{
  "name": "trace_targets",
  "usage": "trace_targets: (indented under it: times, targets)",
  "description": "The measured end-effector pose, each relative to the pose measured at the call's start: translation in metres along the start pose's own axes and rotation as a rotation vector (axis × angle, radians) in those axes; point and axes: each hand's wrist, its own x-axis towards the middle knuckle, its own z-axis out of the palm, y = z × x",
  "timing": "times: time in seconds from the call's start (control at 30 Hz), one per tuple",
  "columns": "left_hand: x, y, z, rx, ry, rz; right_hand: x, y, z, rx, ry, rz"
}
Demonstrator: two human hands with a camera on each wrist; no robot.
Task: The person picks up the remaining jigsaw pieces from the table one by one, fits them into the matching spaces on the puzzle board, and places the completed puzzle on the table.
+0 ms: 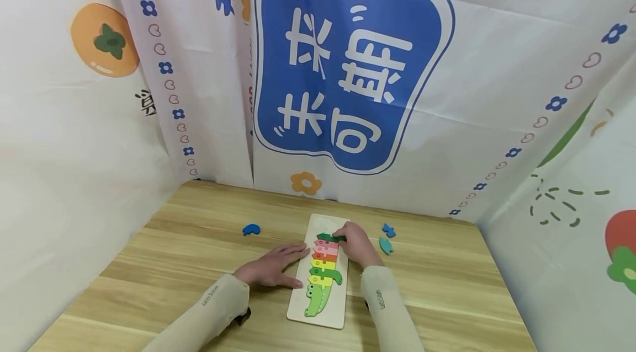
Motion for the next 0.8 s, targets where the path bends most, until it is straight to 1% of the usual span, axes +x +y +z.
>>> trace_targets:
  times: [0.23, 0.37, 0.43, 0.57, 0.63, 0.8]
  targets:
    - [0.002, -0.003, 0.004, 0.006, 0.004, -0.01, -0.003, 0.009, 0.001, 0.115, 0.003, 0.052]
    - [0.003, -0.003, 0.004, 0.006, 0.0, -0.007, -0.005, 0.012, -0.001, 0.169, -0.013, 0.086]
    - [0.003, -0.002, 0.003, 0.001, -0.001, -0.007, -0.006, 0.012, -0.004, 0.193, -0.019, 0.09]
    - [0.005, -0.001, -0.001, -0.005, 0.006, -0.004, -0.008, 0.012, -0.012, 0.209, -0.019, 0.093]
    - [0.005, 0.0, -0.002, -0.009, 0.005, -0.002, -0.011, 0.012, -0.015, 0.199, -0.03, 0.09]
    - [0.004, 0.0, -0.001, -0.016, -0.013, -0.001, -0.03, 0.016, -0.017, 0.132, -0.139, 0.099]
